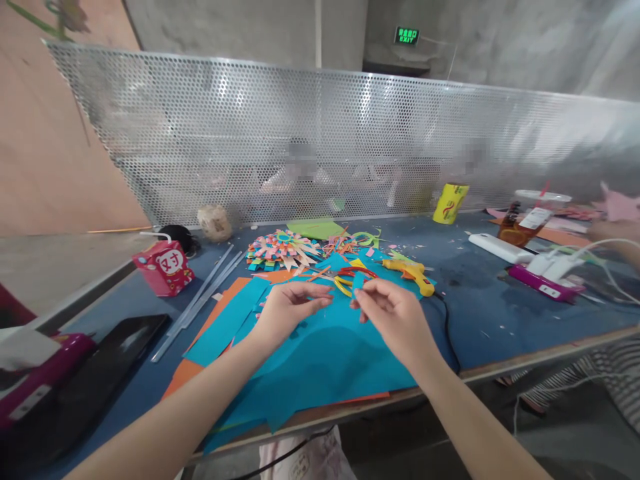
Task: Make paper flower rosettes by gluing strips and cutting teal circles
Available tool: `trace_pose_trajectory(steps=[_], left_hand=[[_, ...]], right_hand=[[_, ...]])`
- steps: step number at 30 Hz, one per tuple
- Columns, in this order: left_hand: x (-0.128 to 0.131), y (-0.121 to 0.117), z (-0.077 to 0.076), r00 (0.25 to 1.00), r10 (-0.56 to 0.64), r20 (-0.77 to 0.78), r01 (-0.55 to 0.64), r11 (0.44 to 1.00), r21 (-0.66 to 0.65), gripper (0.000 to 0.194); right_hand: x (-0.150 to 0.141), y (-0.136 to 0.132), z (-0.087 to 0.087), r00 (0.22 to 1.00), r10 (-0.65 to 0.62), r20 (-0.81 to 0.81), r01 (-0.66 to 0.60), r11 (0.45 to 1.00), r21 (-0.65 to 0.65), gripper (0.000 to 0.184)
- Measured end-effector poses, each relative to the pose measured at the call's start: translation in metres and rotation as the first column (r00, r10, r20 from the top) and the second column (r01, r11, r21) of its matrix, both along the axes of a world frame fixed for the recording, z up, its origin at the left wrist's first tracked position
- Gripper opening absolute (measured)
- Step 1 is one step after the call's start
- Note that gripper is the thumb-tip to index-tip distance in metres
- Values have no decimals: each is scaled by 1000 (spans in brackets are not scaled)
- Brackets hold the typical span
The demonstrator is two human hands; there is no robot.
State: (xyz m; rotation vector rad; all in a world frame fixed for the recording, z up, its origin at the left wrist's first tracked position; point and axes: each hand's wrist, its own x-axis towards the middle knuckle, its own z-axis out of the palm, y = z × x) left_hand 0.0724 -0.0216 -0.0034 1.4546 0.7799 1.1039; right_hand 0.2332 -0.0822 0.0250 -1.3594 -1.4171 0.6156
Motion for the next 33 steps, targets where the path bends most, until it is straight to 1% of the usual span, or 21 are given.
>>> trace_pose_trajectory(steps=[3, 6, 7, 10, 11, 13, 14, 15, 17, 19, 21, 22, 24, 26, 27, 29, 30, 32, 33], left_hand=[[-1, 1, 1, 983, 28, -184, -7, 994, 113, 25], [-2, 0, 1, 938, 54, -343, 15, 980, 197, 29], [-2, 0, 0, 926, 39, -375, 41, 978, 203, 29], [-1, -2, -2, 920, -58, -388, 156, 962, 225, 30], [-1, -2, -2, 919, -80, -387, 191, 947, 258, 36], [0, -4, -1, 907, -77, -415, 233, 911, 340, 50], [0, -5, 0, 894, -62, -444, 246, 896, 369, 54], [0, -6, 2, 874, -50, -484, 260, 888, 378, 52], [-2, -6, 8, 832, 5, -554, 253, 886, 389, 38], [-8, -4, 17, 803, 114, -585, 188, 883, 429, 30], [-20, 2, 26, 779, 236, -581, 78, 883, 464, 32], [-28, 6, 29, 754, 278, -595, 38, 886, 462, 32], [-44, 15, 34, 712, 259, -652, 29, 918, 397, 30], [-61, 23, 34, 637, 260, -726, 38, 929, 367, 29], [-68, 26, 33, 582, 268, -768, 49, 931, 362, 33], [-77, 30, 29, 485, 277, -829, 99, 925, 367, 38], [-81, 29, 26, 456, 271, -848, 131, 922, 365, 40], [-84, 26, 23, 433, 269, -860, 192, 905, 380, 44], [-85, 23, 23, 430, 281, -858, 223, 888, 403, 48]], right_hand=[[13, 1, 11, 999, -32, 11, 31, 999, 39, 23], [23, 8, 16, 1000, 2, -26, -2, 1000, 31, 26], [25, 11, 16, 998, 23, -57, -22, 1000, 17, 28], [30, 21, 11, 986, 78, -147, -83, 996, -27, 32], [30, 24, 10, 982, 90, -165, -98, 994, -39, 32], [31, 30, 8, 977, 98, -187, -110, 992, -58, 32], [30, 33, 8, 976, 103, -191, -118, 991, -67, 31], [30, 36, 8, 975, 111, -190, -127, 989, -72, 30], [27, 42, 9, 976, 141, -168, -156, 985, -79, 27], [23, 49, 12, 972, 184, -149, -197, 977, -78, 24], [19, 58, 14, 966, 216, -144, -228, 971, -75, 21], [16, 64, 15, 964, 226, -143, -238, 968, -75, 20], [11, 77, 15, 961, 236, -140, -248, 966, -75, 19], [5, 93, 13, 959, 244, -142, -256, 964, -71, 17], [3, 101, 10, 957, 251, -146, -262, 963, -66, 16], [-2, 116, 2, 952, 265, -154, -275, 960, -51, 14], [-3, 121, -3, 950, 270, -155, -280, 959, -44, 14], [-3, 127, -13, 951, 272, -151, -280, 959, -39, 15], [-2, 127, -19, 951, 270, -148, -279, 959, -43, 15]])
